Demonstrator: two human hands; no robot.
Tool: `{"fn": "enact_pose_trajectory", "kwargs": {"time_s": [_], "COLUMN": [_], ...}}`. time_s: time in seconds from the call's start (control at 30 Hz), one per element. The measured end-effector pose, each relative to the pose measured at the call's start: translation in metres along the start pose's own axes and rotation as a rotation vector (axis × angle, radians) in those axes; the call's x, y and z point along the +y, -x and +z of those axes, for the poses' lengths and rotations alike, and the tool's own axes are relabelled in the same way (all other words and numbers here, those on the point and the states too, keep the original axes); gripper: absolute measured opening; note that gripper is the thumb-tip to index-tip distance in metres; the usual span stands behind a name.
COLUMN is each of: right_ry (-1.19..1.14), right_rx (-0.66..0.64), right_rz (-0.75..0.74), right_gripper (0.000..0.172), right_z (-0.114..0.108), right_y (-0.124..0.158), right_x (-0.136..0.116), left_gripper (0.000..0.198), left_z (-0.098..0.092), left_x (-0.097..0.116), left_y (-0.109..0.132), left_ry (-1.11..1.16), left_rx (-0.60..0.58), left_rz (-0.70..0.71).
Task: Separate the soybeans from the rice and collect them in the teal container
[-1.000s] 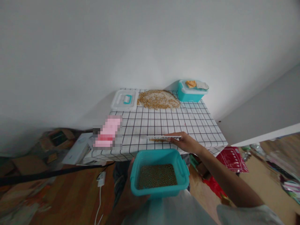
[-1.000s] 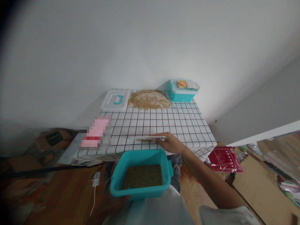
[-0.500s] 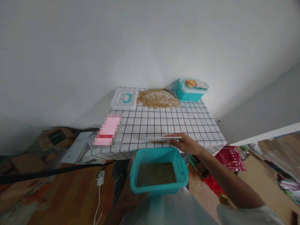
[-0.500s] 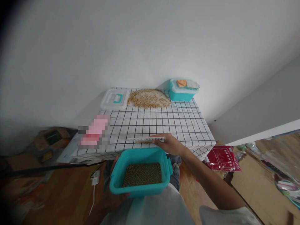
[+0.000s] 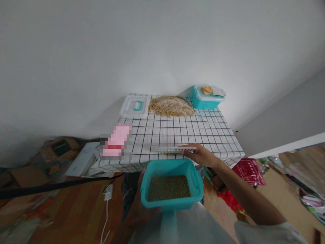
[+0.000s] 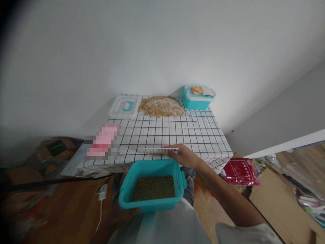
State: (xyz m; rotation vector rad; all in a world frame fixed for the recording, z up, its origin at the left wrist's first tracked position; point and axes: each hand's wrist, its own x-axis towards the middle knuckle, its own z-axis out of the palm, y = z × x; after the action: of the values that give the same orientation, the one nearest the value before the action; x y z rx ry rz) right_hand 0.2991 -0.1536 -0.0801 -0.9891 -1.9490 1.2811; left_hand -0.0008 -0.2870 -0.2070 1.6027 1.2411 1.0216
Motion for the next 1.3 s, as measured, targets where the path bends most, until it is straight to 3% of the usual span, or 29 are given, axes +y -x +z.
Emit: {"fn": "enact_pose_trajectory", "kwargs": {"time_s": [0.3,0.5,0.67,0.87,1.07,1.3], "right_ry": [0.025,-0.051,-0.066,-0.116,-0.146,-0.16], "right_rx": [-0.004,-0.065,-0.066,-0.06,-0.063,-0.07], "right_rz": [0.014,0.099,0.144,0.175,0.173,0.15], "right_gripper": [0.039,0.04,0.04,0.04,0.045,0.05], "right_z": [-0.001,-0.008,-0.014,-0.015,-0.015,-0.013], "right_y": [0.001,-0.003,-0.009,-0.011,-0.012,-0.012], "right_x": [-0.002,0.002,0.01,0.011,0.01,0.009], "left_gripper": [0.123,0.12,0.125,0.128,0.119,0.119], "left_z": [0.004,0.007,0.009,0.011,0.015,0.017], "left_x": [-0.014,-0.005,0.001,-0.007,-0.014,-0.008], "left_y": [0.007,0.0,-0.003,-0.002,-0.003,-0.004], "left_ry": [0.106,0.158,0.176,0.158,0.147,0.156], "left_rx": [-0.043,-0.078,-0.073,-0.052,-0.035,-0.02], "left_rz": [-0.03,-0.024,-0.026,-0.022,0.036,0.066]}}
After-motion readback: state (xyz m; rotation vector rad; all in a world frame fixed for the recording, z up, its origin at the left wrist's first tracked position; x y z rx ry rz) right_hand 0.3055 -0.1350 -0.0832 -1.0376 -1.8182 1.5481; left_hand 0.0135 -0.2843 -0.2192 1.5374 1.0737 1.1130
